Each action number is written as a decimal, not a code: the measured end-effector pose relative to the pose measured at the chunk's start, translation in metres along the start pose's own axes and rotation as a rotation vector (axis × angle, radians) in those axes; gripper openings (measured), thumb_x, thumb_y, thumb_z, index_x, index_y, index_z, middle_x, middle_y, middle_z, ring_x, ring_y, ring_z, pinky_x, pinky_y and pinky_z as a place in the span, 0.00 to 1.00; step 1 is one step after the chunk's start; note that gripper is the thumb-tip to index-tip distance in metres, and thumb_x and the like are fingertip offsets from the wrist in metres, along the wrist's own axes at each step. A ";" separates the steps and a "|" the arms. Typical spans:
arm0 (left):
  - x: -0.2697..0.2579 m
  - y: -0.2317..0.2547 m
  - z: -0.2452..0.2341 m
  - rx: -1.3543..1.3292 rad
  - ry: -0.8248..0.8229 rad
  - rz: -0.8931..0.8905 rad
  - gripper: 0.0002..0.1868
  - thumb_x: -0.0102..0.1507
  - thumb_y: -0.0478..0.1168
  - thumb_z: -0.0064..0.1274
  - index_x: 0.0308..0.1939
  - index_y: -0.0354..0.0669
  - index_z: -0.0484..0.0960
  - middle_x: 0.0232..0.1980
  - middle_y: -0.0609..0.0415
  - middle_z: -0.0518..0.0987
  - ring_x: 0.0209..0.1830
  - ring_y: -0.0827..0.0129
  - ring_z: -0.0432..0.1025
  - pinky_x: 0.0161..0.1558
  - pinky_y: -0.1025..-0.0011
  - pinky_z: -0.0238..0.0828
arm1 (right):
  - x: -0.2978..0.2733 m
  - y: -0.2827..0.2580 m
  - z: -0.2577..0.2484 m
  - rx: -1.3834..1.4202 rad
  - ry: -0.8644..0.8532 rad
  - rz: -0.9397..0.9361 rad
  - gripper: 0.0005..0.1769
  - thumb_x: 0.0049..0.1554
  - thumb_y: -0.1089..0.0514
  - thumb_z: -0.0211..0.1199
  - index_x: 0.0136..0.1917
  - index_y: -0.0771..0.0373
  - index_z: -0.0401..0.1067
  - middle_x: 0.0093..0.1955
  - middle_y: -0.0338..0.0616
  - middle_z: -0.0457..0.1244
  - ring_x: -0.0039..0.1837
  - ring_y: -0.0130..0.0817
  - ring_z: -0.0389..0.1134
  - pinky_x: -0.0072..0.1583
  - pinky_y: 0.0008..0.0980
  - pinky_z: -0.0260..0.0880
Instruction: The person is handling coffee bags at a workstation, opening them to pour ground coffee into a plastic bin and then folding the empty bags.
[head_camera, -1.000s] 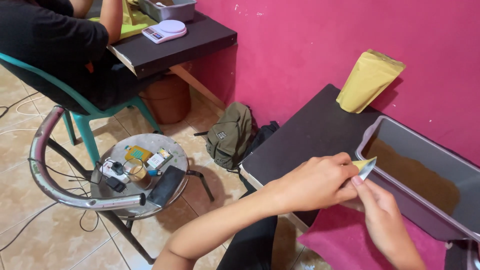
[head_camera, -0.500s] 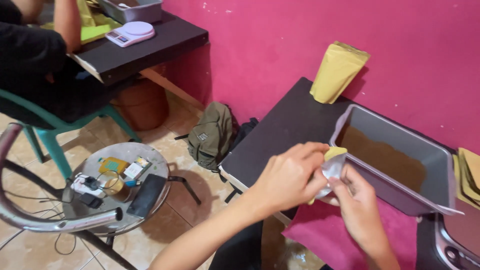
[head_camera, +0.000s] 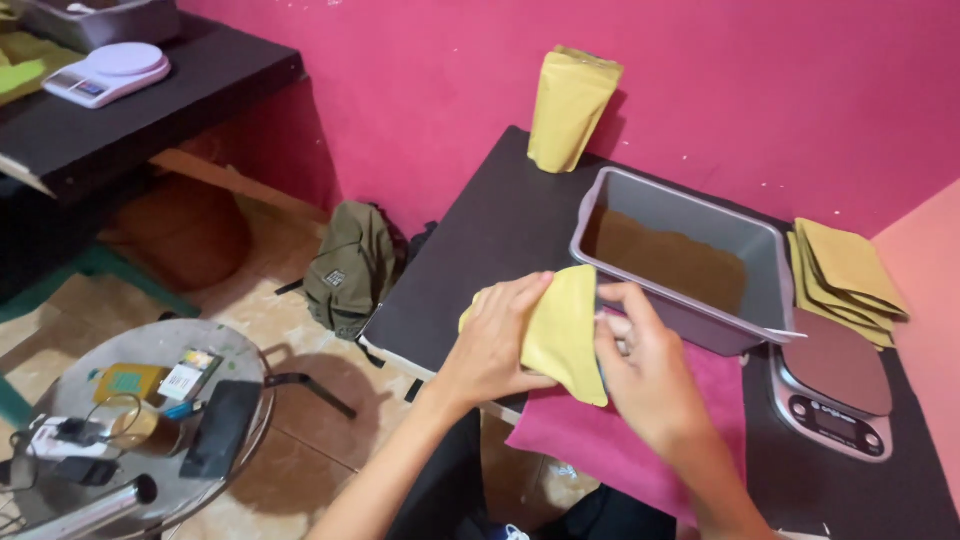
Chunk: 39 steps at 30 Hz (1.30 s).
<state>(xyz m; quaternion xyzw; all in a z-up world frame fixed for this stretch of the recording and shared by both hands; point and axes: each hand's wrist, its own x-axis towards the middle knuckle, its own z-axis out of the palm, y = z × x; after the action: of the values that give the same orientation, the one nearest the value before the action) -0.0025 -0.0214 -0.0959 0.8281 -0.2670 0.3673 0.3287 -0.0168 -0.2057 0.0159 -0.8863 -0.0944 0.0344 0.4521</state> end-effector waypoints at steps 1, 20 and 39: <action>-0.002 -0.003 0.003 -0.003 -0.001 0.005 0.54 0.57 0.61 0.66 0.77 0.42 0.54 0.73 0.42 0.68 0.65 0.48 0.69 0.63 0.51 0.63 | -0.004 -0.005 -0.002 0.000 0.006 0.001 0.13 0.64 0.58 0.52 0.62 0.52 0.66 0.52 0.40 0.77 0.41 0.30 0.75 0.40 0.30 0.70; -0.025 -0.017 0.008 0.015 0.450 0.360 0.24 0.73 0.50 0.46 0.67 0.42 0.61 0.57 0.37 0.77 0.52 0.52 0.77 0.54 0.50 0.73 | -0.057 0.003 -0.002 -0.334 0.229 -0.640 0.13 0.55 0.54 0.66 0.51 0.57 0.67 0.45 0.33 0.68 0.49 0.30 0.72 0.52 0.31 0.71; 0.019 0.044 -0.019 -0.590 0.236 -0.539 0.40 0.46 0.46 0.74 0.54 0.44 0.64 0.39 0.59 0.73 0.36 0.74 0.68 0.38 0.74 0.72 | -0.036 0.064 0.010 0.269 -0.068 -0.137 0.26 0.61 0.53 0.54 0.71 0.55 0.57 0.72 0.44 0.62 0.75 0.37 0.64 0.70 0.37 0.68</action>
<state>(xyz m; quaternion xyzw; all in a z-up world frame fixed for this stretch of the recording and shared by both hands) -0.0300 -0.0397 -0.0562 0.6909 -0.0947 0.2683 0.6646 -0.0447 -0.2419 -0.0427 -0.8075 -0.1642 0.0458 0.5647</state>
